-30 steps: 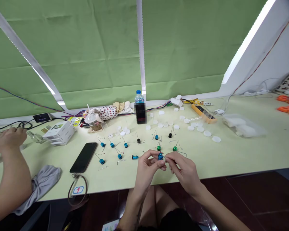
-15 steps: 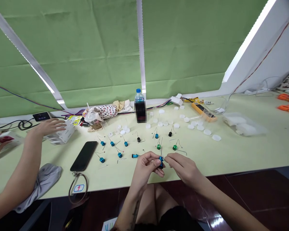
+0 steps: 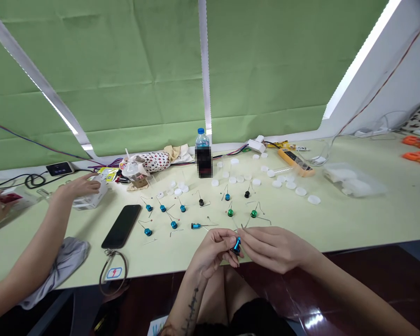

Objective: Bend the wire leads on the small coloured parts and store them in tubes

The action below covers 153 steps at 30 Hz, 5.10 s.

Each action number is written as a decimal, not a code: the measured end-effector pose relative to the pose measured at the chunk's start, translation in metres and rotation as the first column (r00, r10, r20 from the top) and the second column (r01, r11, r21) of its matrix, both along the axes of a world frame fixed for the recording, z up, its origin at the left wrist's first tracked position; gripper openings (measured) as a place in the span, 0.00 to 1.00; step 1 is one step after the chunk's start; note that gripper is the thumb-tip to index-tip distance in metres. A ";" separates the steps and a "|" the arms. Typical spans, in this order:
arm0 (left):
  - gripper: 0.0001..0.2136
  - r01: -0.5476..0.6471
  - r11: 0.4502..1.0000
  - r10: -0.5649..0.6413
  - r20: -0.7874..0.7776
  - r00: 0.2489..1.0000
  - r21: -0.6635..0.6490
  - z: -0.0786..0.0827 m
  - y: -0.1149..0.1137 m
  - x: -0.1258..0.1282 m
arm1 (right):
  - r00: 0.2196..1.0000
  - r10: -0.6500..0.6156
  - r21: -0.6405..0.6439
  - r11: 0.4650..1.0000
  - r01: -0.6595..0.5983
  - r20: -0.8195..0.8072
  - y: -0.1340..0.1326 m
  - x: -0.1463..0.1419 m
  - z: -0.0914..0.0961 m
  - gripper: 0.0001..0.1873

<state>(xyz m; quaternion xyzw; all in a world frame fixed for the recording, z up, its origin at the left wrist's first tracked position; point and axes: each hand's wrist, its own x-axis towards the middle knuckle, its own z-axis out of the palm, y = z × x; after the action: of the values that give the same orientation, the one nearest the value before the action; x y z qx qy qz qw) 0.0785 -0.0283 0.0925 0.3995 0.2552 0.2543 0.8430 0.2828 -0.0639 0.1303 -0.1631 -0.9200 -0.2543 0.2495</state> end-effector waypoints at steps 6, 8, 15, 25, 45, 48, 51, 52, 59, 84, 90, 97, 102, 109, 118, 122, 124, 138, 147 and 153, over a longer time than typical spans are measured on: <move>0.13 -0.071 0.997 0.070 0.053 0.996 0.023 -0.002 -0.003 0.003 | 0.922 -0.163 -0.155 0.981 0.114 -0.351 -0.012 -0.007 -0.019 0.12; 0.12 -0.145 0.988 0.140 0.073 0.987 0.056 0.000 -0.004 0.004 | 0.809 -0.277 -0.302 0.944 0.130 -0.519 -0.014 -0.016 -0.026 0.11; 0.10 -0.340 0.927 0.326 0.106 0.939 0.157 0.003 -0.004 0.005 | 0.493 -0.496 -0.594 0.802 -0.055 -0.715 -0.017 -0.038 -0.021 0.18; 0.10 -0.376 0.891 0.374 0.059 0.926 0.254 0.005 -0.006 0.005 | 0.590 -0.577 -0.602 0.777 0.184 -0.565 -0.014 -0.037 -0.021 0.10; 0.12 -0.335 0.798 0.430 -0.084 0.899 0.500 0.009 -0.011 0.005 | 0.624 -0.609 -0.565 0.767 0.305 -0.490 -0.016 -0.038 -0.034 0.09; 0.12 -0.314 0.784 0.430 -0.103 0.897 0.535 0.012 -0.012 0.003 | 0.679 -0.547 -0.496 0.815 0.299 -0.489 -0.017 -0.038 -0.038 0.09; 0.12 -0.267 0.832 0.370 -0.127 0.920 0.486 0.012 -0.012 0.002 | 0.760 -0.421 -0.357 0.896 0.264 -0.495 -0.017 -0.032 -0.043 0.11; 0.13 -0.242 0.857 0.336 -0.136 0.932 0.455 0.012 -0.012 0.001 | 0.784 -0.378 -0.314 0.917 0.245 -0.492 -0.016 -0.029 -0.044 0.13; 0.15 -0.194 0.908 0.268 -0.158 0.951 0.371 0.007 -0.011 0.002 | 0.720 -0.349 -0.421 0.903 0.087 -0.600 -0.013 -0.023 -0.046 0.14; 0.13 -0.178 0.794 0.371 -0.231 0.899 0.581 0.004 -0.012 0.005 | 0.684 -0.612 -0.882 0.460 -0.101 -0.397 -0.013 -0.013 -0.032 0.15; 0.14 -0.166 0.870 0.296 -0.224 0.929 0.464 -0.001 -0.006 0.006 | 0.607 -0.582 -0.795 0.590 -0.142 -0.541 -0.015 -0.012 -0.041 0.14; 0.13 -0.183 0.814 0.353 -0.219 0.910 0.552 -0.003 -0.007 0.009 | 0.550 -0.626 -0.822 0.517 -0.238 -0.553 -0.016 -0.016 -0.037 0.13; 0.14 -0.187 0.888 0.275 -0.161 0.948 0.419 0.000 -0.002 0.007 | 0.619 -0.484 -0.761 0.565 -0.320 -0.619 -0.015 -0.014 -0.036 0.14; 0.13 -0.191 0.853 0.321 -0.199 0.926 0.486 0.000 -0.005 0.012 | 0.597 -0.614 -0.843 0.487 -0.228 -0.516 -0.016 -0.013 -0.035 0.11; 0.13 -0.205 0.884 0.295 -0.160 0.942 0.420 -0.008 -0.002 0.016 | 0.515 -0.651 -0.806 0.573 -0.148 -0.558 -0.016 -0.005 -0.042 0.13; 0.13 -0.221 0.770 0.411 -0.200 0.889 0.598 -0.007 -0.005 0.025 | 0.478 -0.751 -0.886 0.333 -0.321 -0.456 -0.014 -0.008 -0.040 0.16; 0.13 -0.181 0.797 0.363 -0.217 0.906 0.576 -0.005 -0.004 0.028 | 0.495 -0.712 -0.866 0.437 -0.242 -0.498 -0.015 -0.006 -0.040 0.13; 0.15 -0.208 0.796 0.377 -0.196 0.905 0.568 -0.004 0.000 0.038 | 0.496 -0.743 -0.893 0.393 -0.221 -0.450 -0.018 0.003 -0.037 0.16; 0.15 -0.131 0.878 0.245 -0.196 0.950 0.460 -0.005 0.003 0.034 | 0.484 -0.670 -0.822 0.514 -0.244 -0.563 -0.019 0.009 -0.039 0.16; 0.12 -0.185 0.587 0.513 -0.186 0.838 0.788 -0.007 -0.005 0.039 | 0.390 -0.799 -0.876 0.326 -0.357 -0.457 -0.016 0.001 -0.043 0.19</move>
<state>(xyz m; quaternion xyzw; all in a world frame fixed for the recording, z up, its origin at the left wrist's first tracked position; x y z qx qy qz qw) 0.1177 -0.0336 0.0858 0.6899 0.3681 0.4137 0.4663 0.2843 -0.0803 0.0874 -0.5358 -0.5555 0.3910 0.5015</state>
